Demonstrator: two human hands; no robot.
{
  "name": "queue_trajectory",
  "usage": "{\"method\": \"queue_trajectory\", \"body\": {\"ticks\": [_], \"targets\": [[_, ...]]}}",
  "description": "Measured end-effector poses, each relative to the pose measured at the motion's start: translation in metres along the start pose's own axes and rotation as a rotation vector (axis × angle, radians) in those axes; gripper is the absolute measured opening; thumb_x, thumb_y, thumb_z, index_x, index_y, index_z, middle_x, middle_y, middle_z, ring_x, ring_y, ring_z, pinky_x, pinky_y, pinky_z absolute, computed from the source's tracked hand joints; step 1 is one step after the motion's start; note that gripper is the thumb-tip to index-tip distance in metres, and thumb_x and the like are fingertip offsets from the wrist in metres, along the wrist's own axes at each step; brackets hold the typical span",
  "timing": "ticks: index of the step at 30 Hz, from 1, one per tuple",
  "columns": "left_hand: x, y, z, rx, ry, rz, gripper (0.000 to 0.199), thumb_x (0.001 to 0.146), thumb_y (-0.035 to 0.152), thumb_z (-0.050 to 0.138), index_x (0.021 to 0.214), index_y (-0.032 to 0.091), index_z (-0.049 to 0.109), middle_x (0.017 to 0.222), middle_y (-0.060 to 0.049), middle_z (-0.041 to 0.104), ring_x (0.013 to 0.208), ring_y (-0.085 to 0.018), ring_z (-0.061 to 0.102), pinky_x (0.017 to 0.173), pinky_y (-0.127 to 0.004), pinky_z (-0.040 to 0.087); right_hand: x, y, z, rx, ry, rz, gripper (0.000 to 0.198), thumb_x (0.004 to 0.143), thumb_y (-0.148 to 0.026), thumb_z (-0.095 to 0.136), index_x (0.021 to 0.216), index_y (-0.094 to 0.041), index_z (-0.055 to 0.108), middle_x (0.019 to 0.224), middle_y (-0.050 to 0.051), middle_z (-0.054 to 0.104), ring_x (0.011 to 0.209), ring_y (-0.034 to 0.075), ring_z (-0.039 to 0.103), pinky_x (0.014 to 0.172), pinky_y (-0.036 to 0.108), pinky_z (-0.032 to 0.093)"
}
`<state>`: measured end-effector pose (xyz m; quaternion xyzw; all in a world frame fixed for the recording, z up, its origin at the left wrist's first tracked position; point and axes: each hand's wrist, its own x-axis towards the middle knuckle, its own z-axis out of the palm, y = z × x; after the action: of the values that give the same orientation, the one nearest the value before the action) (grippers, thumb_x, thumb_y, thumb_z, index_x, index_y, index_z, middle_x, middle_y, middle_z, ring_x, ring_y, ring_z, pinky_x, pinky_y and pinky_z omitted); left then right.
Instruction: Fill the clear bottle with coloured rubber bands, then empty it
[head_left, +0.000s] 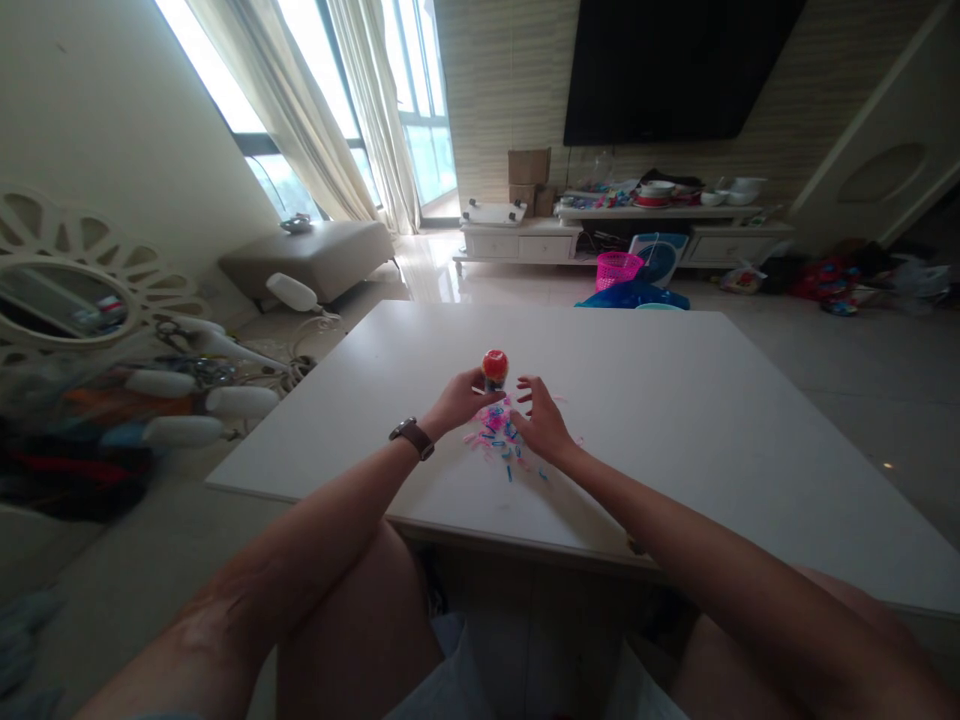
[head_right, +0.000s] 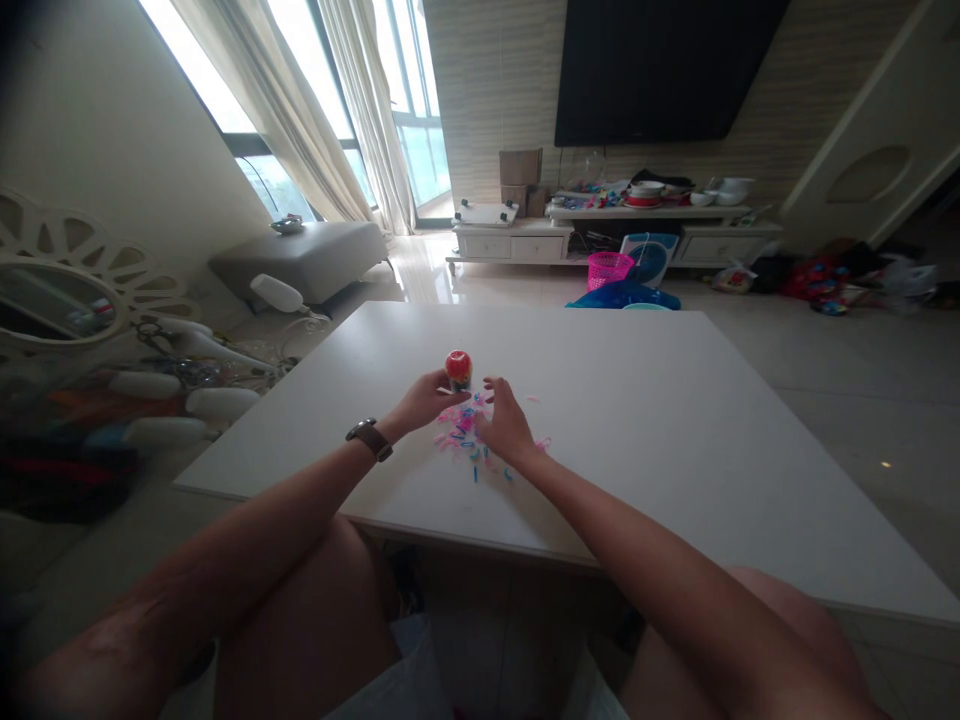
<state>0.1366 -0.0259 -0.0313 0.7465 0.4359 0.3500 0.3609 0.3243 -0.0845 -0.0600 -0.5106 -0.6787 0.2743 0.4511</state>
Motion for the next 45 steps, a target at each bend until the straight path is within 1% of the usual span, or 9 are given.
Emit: {"method": "queue_trajectory", "body": {"ticks": [3,6,14,17,23,25,28,34,45], "targets": [[-0.002,0.005,0.004,-0.007,0.029,0.015,0.039,0.076,0.037,0.076,0.107,0.015,0.070,0.095,-0.007,0.076,0.083,-0.020,0.070,0.077,-0.033,0.056,0.004,-0.007,0.001,0.260,-0.109,0.089,0.069,0.073,-0.025,0.065,0.139,-0.028,0.042,0.148,0.012,0.049,0.123,0.027,0.059,0.091,0.043,0.056],[-0.003,0.008,0.006,0.014,0.057,0.002,0.035,0.076,0.036,0.076,0.104,0.015,0.070,0.093,-0.006,0.076,0.083,-0.021,0.071,0.077,-0.033,0.055,0.007,-0.013,0.002,0.383,-0.081,0.192,0.075,0.069,-0.025,0.068,0.139,-0.030,0.044,0.156,0.009,0.042,0.139,0.029,0.046,0.103,0.048,0.050],[-0.002,0.014,0.006,0.078,0.098,-0.005,0.032,0.076,0.035,0.076,0.101,0.016,0.070,0.090,-0.005,0.075,0.081,-0.021,0.069,0.075,-0.031,0.053,0.012,-0.028,-0.008,0.575,-0.059,0.335,0.067,0.067,-0.029,0.068,0.132,-0.032,0.051,0.149,0.005,0.052,0.139,0.029,0.046,0.107,0.051,0.048],[-0.003,0.014,0.007,0.078,0.089,0.006,0.032,0.077,0.034,0.076,0.102,0.016,0.070,0.090,-0.006,0.075,0.081,-0.021,0.069,0.074,-0.031,0.053,0.012,-0.032,-0.013,0.537,-0.112,0.311,0.060,0.069,-0.029,0.068,0.127,-0.031,0.055,0.143,0.005,0.057,0.132,0.028,0.053,0.103,0.050,0.052],[-0.005,0.011,0.013,0.146,-0.043,0.103,0.029,0.076,0.034,0.077,0.099,0.017,0.070,0.086,-0.003,0.073,0.076,-0.018,0.066,0.073,-0.029,0.052,0.021,-0.028,-0.027,0.341,0.047,0.148,0.060,0.072,-0.043,0.078,0.126,-0.027,0.057,0.126,0.009,0.066,0.109,0.026,0.067,0.092,0.047,0.057],[-0.006,0.010,0.016,0.181,-0.088,0.118,0.028,0.076,0.035,0.078,0.096,0.017,0.069,0.083,-0.003,0.072,0.074,-0.017,0.064,0.072,-0.030,0.052,0.024,-0.027,-0.032,0.230,0.021,0.075,0.054,0.074,-0.043,0.078,0.122,-0.025,0.060,0.116,0.008,0.070,0.102,0.025,0.069,0.087,0.044,0.059],[-0.005,0.006,0.017,0.135,-0.147,0.104,0.040,0.075,0.033,0.079,0.110,0.018,0.067,0.096,-0.005,0.073,0.083,-0.018,0.067,0.078,-0.031,0.054,0.026,-0.028,-0.039,0.141,0.009,0.010,0.038,0.077,-0.042,0.077,0.108,-0.022,0.065,0.103,0.007,0.074,0.096,0.024,0.071,0.080,0.039,0.060],[-0.005,-0.009,0.011,0.152,-0.242,0.067,0.078,0.062,0.030,0.087,0.134,0.020,0.057,0.123,-0.014,0.069,0.109,-0.026,0.067,0.093,-0.040,0.055,0.028,-0.032,-0.046,0.037,0.145,-0.018,0.042,0.075,-0.040,0.078,0.111,-0.023,0.063,0.099,0.006,0.074,0.087,0.021,0.071,0.081,0.039,0.060],[-0.006,-0.009,0.010,0.282,-0.258,0.046,0.065,0.066,0.027,0.083,0.127,0.018,0.062,0.113,-0.013,0.073,0.107,-0.028,0.069,0.089,-0.039,0.056,0.031,-0.023,-0.045,0.022,0.204,0.015,0.051,0.070,-0.042,0.082,0.113,-0.023,0.061,0.093,0.003,0.073,0.087,0.021,0.070,0.085,0.040,0.057]]}}
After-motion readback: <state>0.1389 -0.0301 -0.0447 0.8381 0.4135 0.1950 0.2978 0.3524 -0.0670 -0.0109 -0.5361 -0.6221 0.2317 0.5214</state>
